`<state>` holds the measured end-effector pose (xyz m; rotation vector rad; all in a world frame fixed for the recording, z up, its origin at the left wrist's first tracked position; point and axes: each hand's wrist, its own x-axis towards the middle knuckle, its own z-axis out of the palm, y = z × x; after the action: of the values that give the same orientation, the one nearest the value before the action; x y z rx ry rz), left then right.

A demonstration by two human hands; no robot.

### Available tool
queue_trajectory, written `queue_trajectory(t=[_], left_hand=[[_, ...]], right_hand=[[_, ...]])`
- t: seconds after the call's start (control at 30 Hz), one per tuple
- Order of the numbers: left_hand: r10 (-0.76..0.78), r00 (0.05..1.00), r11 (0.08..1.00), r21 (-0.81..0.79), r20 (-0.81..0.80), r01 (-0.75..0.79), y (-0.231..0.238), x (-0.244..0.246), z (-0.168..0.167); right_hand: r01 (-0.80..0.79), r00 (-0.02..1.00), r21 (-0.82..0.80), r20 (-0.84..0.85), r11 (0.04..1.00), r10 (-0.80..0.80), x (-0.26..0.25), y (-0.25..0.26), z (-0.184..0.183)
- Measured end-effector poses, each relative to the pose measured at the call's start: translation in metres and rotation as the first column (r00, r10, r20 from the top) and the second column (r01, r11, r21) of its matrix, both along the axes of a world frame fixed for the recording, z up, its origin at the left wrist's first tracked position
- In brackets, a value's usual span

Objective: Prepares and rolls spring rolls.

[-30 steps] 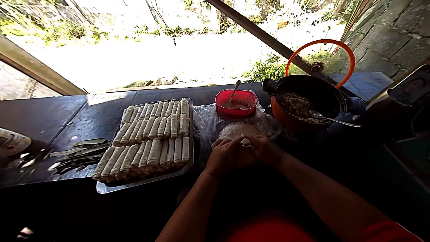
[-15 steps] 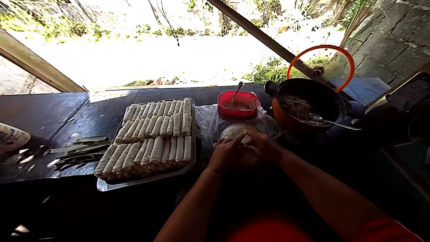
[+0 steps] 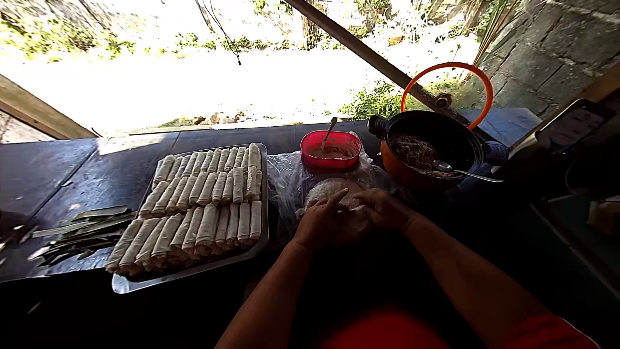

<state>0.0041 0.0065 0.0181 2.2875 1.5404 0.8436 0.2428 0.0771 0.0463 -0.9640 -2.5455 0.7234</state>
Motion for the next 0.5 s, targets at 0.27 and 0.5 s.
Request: queue_trajectory(t=[0.27, 0.5], left_hand=[[-0.004, 1.000, 1.000, -0.029, 0.001, 0.004, 0.0016, -0.0001, -0.0027], [-0.003, 1.000, 0.998, -0.055, -0.007, 0.002, 0.0019, -0.0012, -0.0030]], right_hand=[[0.024, 0.995, 0.012, 0.096, 1.000, -0.025, 0.0047, 0.0050, -0.0018], [0.072, 0.996, 0.064, 0.055, 0.995, -0.075, -0.0035, -0.0012, 0.0025]])
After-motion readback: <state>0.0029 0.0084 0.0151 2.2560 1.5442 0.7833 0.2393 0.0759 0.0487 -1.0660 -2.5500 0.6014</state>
